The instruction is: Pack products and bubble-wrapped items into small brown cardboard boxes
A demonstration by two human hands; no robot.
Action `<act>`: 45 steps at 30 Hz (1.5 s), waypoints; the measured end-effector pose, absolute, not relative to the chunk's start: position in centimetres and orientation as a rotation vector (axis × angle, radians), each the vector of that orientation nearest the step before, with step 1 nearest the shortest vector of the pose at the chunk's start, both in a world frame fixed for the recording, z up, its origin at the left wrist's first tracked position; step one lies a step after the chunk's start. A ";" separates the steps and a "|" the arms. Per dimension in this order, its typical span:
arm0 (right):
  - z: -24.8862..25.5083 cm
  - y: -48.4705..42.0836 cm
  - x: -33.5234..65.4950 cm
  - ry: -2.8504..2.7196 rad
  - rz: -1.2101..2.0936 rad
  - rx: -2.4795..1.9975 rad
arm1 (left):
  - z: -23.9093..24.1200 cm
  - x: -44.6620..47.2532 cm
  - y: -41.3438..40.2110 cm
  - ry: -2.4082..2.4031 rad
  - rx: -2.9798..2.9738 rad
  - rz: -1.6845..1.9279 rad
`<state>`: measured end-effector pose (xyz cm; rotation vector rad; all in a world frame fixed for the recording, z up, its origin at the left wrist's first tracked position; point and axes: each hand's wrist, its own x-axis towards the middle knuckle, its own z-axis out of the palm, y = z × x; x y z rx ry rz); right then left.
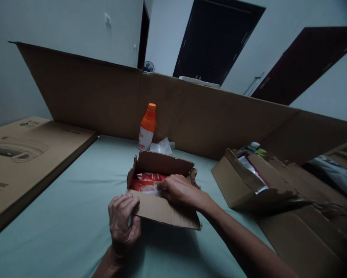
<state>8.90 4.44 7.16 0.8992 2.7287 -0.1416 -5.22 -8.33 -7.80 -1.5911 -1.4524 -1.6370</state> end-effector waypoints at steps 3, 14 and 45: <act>7.3 4.5 8.3 2.706 -0.084 0.813 | -8.0 -5.3 -8.3 -1.445 -1.595 -1.637; 6.8 4.9 8.4 2.707 -0.091 0.769 | -8.1 -5.3 -8.4 -1.440 -1.613 -1.677; -4.4 -4.7 24.8 3.403 -0.975 1.890 | -5.7 -4.6 -7.5 -1.604 -1.473 -1.815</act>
